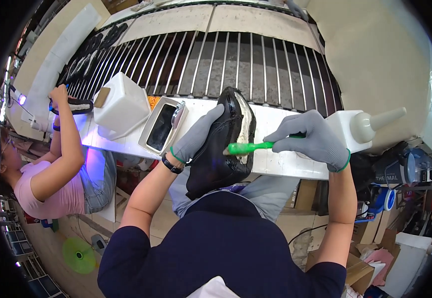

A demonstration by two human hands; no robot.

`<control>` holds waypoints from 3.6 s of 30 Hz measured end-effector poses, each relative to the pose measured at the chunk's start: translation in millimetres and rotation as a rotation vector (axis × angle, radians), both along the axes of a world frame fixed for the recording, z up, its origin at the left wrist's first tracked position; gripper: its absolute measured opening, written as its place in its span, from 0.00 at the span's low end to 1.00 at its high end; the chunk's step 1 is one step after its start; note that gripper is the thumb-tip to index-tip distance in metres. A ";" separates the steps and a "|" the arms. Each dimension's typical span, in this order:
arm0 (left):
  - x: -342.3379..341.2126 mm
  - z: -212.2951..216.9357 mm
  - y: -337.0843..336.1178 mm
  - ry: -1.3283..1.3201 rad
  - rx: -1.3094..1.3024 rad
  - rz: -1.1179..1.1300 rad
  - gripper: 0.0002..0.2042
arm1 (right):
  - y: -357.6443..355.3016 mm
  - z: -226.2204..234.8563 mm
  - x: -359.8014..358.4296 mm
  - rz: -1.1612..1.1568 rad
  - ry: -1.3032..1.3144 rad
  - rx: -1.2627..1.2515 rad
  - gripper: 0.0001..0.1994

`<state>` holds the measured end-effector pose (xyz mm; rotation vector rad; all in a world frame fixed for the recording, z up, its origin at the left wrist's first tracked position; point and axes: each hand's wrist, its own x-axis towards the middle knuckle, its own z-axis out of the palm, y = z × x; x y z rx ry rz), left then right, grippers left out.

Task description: The recorder is applying glue to the bottom of a shoe outsole with a green brush.

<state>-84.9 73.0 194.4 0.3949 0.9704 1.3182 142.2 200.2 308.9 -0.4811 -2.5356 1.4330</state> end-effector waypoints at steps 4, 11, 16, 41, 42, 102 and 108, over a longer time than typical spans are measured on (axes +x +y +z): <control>5.0 -5.0 0.1 -0.063 -0.037 -0.046 0.18 | 6.0 0.6 -0.7 0.187 0.017 0.004 0.11; 24.7 -22.7 -3.7 -0.113 -0.067 -0.224 0.23 | 16.3 9.0 -12.6 0.342 -0.076 0.014 0.13; 44.2 -38.5 -5.5 -0.299 0.026 -0.340 0.23 | 21.8 6.7 -21.0 0.419 -0.046 -0.026 0.13; -23.6 -54.9 -17.8 1.406 -0.261 -0.263 0.41 | -9.7 -222.6 51.6 -0.311 0.946 -1.186 0.11; -15.8 -56.9 -34.8 1.522 -0.051 -0.118 0.47 | -20.7 -233.4 56.5 -0.370 0.969 -1.258 0.11; -679.8 -89.8 -54.3 1.836 -1.135 -0.069 0.23 | -94.4 -248.1 -166.5 -0.610 -0.101 0.368 0.27; -544.1 60.4 32.5 1.723 -0.391 0.064 0.13 | -66.4 -219.0 -172.4 -0.839 0.124 0.298 0.22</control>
